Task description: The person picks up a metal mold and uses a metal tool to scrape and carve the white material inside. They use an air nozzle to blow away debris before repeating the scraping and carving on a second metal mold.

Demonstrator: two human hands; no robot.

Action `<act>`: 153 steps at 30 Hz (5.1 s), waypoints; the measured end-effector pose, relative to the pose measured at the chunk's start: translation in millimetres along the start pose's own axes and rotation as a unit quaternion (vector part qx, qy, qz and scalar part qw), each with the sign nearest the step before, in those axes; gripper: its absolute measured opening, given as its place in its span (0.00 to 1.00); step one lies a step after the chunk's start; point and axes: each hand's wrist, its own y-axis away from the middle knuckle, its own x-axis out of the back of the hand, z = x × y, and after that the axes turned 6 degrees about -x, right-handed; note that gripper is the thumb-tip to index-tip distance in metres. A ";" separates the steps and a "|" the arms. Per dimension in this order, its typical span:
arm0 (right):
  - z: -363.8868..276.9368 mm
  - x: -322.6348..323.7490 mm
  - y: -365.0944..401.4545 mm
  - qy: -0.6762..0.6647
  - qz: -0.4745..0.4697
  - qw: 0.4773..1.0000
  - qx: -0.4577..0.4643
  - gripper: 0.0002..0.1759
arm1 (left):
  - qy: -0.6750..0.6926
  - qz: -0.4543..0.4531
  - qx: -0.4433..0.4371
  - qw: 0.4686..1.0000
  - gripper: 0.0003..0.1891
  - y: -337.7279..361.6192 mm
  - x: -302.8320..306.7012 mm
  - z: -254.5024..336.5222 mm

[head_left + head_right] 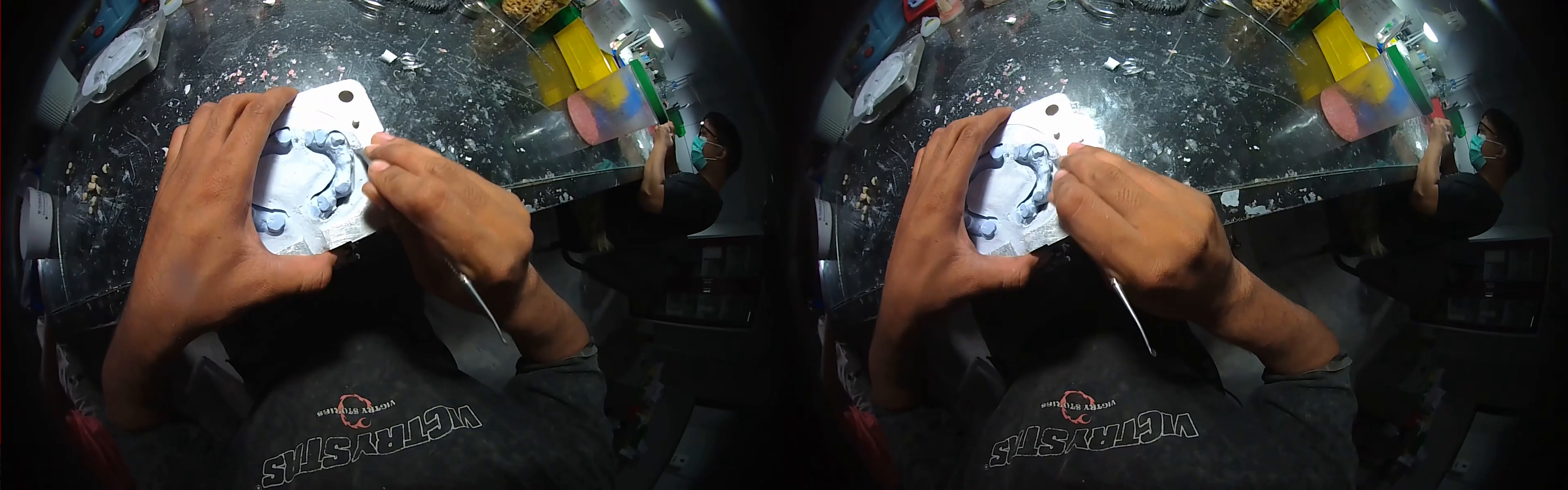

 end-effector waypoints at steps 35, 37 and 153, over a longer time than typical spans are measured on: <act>0.5 19.3 8.1 -0.057 -0.053 0.997 0.015 0.10 | 0.065 -0.190 -0.207 0.958 0.68 -35.8 23.1 -45.8; 15.2 23.4 5.4 -0.036 -0.060 0.997 0.030 0.08 | 0.062 -0.216 -0.212 0.951 0.69 -40.9 28.0 -42.5; 4.1 48.3 13.4 -0.296 -0.091 0.928 -0.206 0.14 | 0.028 -0.032 -0.156 0.987 0.62 -23.1 -4.9 -4.4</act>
